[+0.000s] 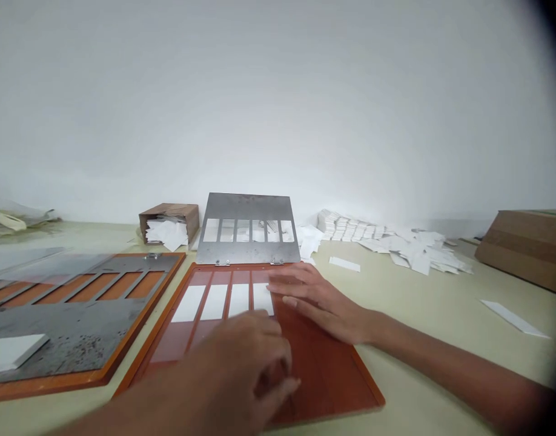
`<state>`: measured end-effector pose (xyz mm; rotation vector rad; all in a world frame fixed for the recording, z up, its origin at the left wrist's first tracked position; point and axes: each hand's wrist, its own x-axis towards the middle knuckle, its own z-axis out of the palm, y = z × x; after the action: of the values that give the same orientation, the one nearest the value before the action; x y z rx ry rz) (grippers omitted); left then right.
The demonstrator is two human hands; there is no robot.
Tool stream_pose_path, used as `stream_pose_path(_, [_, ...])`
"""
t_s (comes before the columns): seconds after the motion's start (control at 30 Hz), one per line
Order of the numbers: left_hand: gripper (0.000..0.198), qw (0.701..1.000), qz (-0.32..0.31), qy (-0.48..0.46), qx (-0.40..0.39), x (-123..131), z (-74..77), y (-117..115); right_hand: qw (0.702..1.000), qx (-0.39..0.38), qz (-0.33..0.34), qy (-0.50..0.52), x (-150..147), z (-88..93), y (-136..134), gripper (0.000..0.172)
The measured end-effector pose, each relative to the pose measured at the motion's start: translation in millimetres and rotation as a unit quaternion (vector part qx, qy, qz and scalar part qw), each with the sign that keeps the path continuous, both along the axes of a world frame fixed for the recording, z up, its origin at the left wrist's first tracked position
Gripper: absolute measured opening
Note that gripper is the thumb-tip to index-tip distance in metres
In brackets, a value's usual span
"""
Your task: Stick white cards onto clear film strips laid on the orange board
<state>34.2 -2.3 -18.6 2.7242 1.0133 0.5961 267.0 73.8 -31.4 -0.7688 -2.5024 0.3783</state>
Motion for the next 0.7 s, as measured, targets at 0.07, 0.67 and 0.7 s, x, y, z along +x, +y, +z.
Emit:
stream_pose_path(0.07, [0.006, 0.999, 0.023, -0.015, -0.043, -16, 12.5, 7, 1.0, 0.019, 0.02, -0.009, -3, 0.5, 7, 0.04])
stream_pose_path(0.67, [0.016, 0.996, 0.008, 0.081, -0.022, -41, 3.9, 36, 0.999, 0.036, -0.01, -0.03, -2, -7.7, 15, 0.042])
stream_pose_path(0.7, [0.015, 0.997, 0.007, 0.081, -0.014, -41, 4.1, 36, 0.999, 0.036, -0.01, -0.026, -2, -7.9, 15, 0.041])
